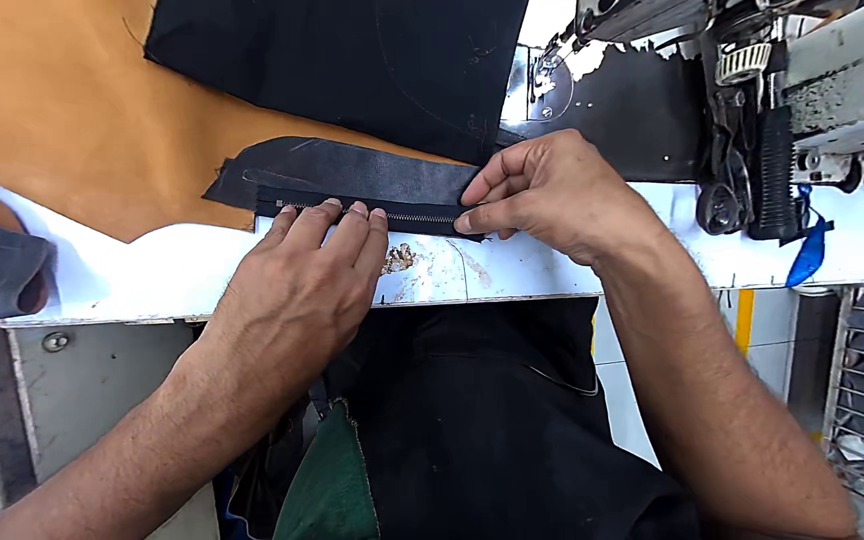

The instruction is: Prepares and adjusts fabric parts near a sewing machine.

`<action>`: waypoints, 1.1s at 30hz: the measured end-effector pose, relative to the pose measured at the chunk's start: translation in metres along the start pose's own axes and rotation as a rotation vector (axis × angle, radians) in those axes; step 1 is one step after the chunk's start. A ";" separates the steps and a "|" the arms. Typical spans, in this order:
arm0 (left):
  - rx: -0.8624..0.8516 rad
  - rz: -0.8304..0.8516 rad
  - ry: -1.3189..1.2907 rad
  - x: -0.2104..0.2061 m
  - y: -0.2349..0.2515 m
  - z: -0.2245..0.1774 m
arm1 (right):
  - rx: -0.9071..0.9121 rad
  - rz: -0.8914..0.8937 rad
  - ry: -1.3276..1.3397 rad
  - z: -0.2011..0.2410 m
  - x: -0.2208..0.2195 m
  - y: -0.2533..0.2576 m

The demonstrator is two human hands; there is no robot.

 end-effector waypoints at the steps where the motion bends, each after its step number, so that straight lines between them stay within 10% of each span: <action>1: 0.003 -0.006 0.001 0.000 0.000 0.000 | -0.008 -0.005 -0.014 0.000 0.000 0.001; 22: -0.027 -0.108 -0.144 -0.006 0.026 -0.032 | 0.010 -0.115 -0.309 0.010 -0.010 -0.002; 33: -0.023 -0.088 -0.097 -0.004 0.029 -0.036 | -0.016 -0.087 0.158 -0.018 0.007 -0.019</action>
Point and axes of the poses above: each hand's wrist, its own y-axis towards the middle knuckle, its own x-axis out of the back of the hand, z = x × y, the point moved 1 cm from there along y, towards the middle knuckle, and after that the axes turned 11 degrees about y, right-handed, at the moved point
